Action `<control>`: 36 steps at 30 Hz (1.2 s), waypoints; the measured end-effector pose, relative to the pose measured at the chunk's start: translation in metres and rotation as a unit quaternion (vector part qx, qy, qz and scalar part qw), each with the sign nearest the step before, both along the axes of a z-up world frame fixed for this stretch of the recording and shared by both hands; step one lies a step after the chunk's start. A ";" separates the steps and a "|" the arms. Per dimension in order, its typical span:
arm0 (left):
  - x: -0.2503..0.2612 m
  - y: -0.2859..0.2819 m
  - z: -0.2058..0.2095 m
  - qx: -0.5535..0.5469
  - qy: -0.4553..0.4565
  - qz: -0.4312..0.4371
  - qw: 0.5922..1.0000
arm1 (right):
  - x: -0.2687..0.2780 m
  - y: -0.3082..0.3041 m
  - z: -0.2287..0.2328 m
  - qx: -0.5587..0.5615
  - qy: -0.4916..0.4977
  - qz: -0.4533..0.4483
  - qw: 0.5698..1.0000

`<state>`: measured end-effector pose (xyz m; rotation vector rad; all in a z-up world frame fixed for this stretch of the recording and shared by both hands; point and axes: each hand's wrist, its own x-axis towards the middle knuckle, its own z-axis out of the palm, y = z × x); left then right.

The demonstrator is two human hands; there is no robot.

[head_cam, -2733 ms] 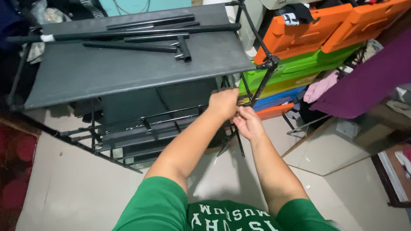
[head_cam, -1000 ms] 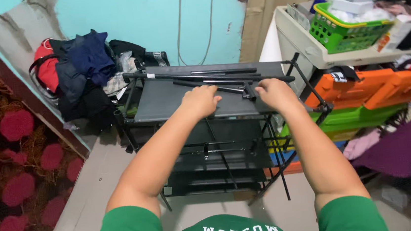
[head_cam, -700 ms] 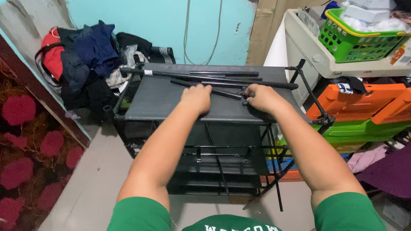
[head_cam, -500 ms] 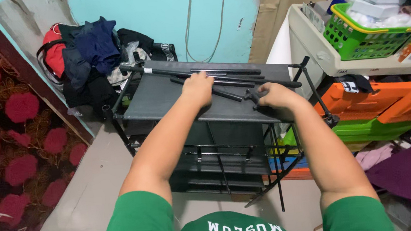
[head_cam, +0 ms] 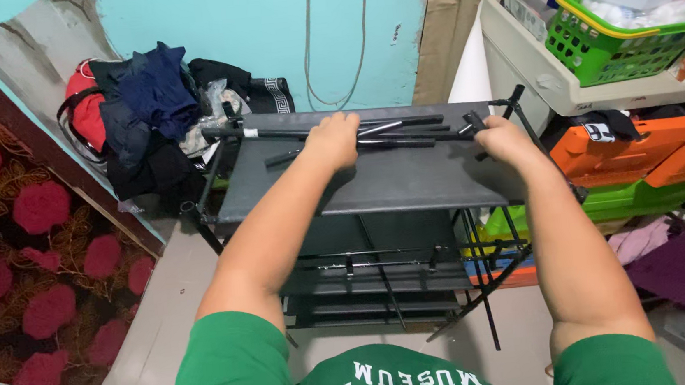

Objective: The person assembles a black metal shelving unit by inserting and connecting multiple metal poles into the frame. They then pick up and fold a dark cloth item from a nearby pile.

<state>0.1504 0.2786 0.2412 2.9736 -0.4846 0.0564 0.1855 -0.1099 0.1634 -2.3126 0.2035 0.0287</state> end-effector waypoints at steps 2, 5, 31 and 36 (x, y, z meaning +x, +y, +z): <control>0.005 -0.002 -0.007 0.043 -0.038 -0.016 0.998 | 0.006 0.010 -0.003 -0.004 -0.054 0.013 0.998; 0.013 -0.002 -0.015 0.034 -0.005 -0.007 0.999 | 0.013 0.025 -0.006 -0.003 -0.066 0.031 0.997; 0.022 0.010 -0.035 -0.080 -0.037 -0.079 0.993 | -0.054 0.011 0.003 0.224 -0.091 -0.044 0.969; 0.015 0.013 -0.011 -0.121 -0.102 -0.099 0.982 | -0.064 -0.005 0.006 0.247 -0.161 -0.090 0.951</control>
